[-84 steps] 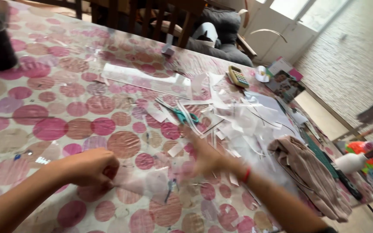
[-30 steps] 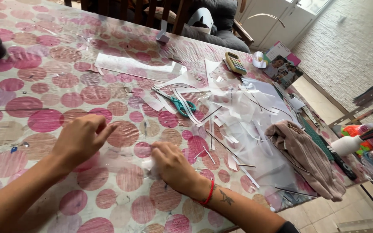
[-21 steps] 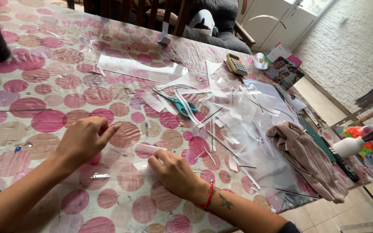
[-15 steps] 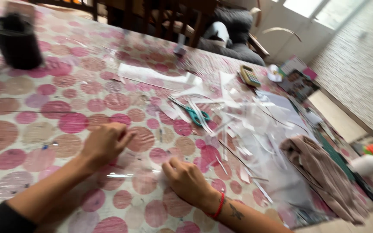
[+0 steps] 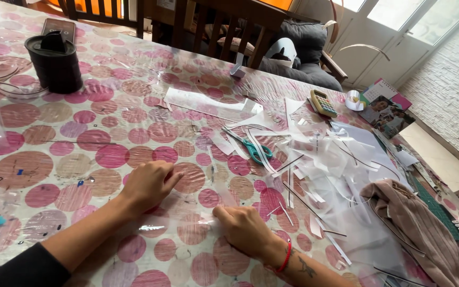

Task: Cutting out printed designs from a sheet using scissors

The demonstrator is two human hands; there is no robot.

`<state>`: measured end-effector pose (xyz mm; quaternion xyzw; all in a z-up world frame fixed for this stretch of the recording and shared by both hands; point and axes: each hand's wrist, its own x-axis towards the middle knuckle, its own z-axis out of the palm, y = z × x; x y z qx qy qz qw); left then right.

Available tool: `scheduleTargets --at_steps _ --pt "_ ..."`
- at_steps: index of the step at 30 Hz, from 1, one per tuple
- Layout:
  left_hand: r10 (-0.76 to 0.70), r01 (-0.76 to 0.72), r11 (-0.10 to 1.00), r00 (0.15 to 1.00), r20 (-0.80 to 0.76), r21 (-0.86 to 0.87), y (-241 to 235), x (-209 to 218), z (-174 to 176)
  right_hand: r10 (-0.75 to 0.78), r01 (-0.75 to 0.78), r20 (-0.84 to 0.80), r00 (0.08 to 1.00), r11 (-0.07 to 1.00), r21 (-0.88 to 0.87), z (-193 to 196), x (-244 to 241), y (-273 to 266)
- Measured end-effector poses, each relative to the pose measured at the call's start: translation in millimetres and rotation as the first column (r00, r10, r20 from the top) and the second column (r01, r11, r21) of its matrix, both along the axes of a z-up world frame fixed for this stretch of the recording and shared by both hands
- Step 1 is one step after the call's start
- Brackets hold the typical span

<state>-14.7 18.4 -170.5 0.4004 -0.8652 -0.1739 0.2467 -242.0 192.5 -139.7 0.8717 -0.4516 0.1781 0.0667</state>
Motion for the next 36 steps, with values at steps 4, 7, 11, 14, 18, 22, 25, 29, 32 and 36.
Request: scheduleTargets --at_steps 4,7,11,14,18,22,25,29,32,36 --pt "0.011 -0.006 0.995 0.999 0.049 -0.095 -9.2 0.7 -14.5 0.010 -0.010 0.035 0.999 1.000 0.010 1.8 -35.3 -21.2" --pt "-0.019 0.025 0.999 0.989 0.147 -0.041 -7.9 -1.0 -14.6 -0.400 0.101 -0.527 0.750 0.857 -0.506 4.6 -116.8 -52.3" --pt "0.005 0.014 0.997 0.973 0.232 -0.080 -5.2 -2.4 -13.3 -0.638 0.524 -0.138 0.758 0.720 -0.454 81.2 -205.4 -92.5" --pt "0.021 0.005 0.995 0.966 0.259 -0.098 -4.2 -3.1 -13.3 -0.801 0.740 -0.011 0.599 0.559 -0.374 108.2 -265.7 -109.2" --pt "0.053 -0.023 0.995 0.952 0.302 -0.102 -4.5 -4.1 -13.1 -0.894 0.892 0.084 0.440 0.424 -0.159 122.5 -267.2 -104.9" --pt "0.062 -0.029 0.993 0.952 0.299 -0.113 -6.7 -5.0 -19.8 -0.858 0.858 0.038 0.513 0.511 -0.056 101.7 -213.7 -121.9" --pt "0.063 -0.030 0.993 0.954 0.293 -0.118 -5.8 -5.3 -18.0 -0.827 0.826 -0.079 0.557 0.543 0.150 113.5 -81.9 -100.1" --pt "0.038 -0.009 0.993 0.967 0.254 -0.117 -6.2 -4.8 -17.6 -0.260 0.262 -0.442 0.858 0.963 -0.058 34.5 -35.3 -102.9" --pt "0.027 0.004 0.991 0.973 0.231 -0.134 -7.9 -4.2 -19.2 0.080 -0.068 -0.219 0.972 0.996 0.060 17.4 -9.5 -98.3" --pt "0.001 0.037 0.987 0.972 0.233 -0.159 -8.0 -4.5 -18.4 0.281 -0.385 -0.403 0.871 0.900 -0.206 -22.5 -52.8 -152.0"
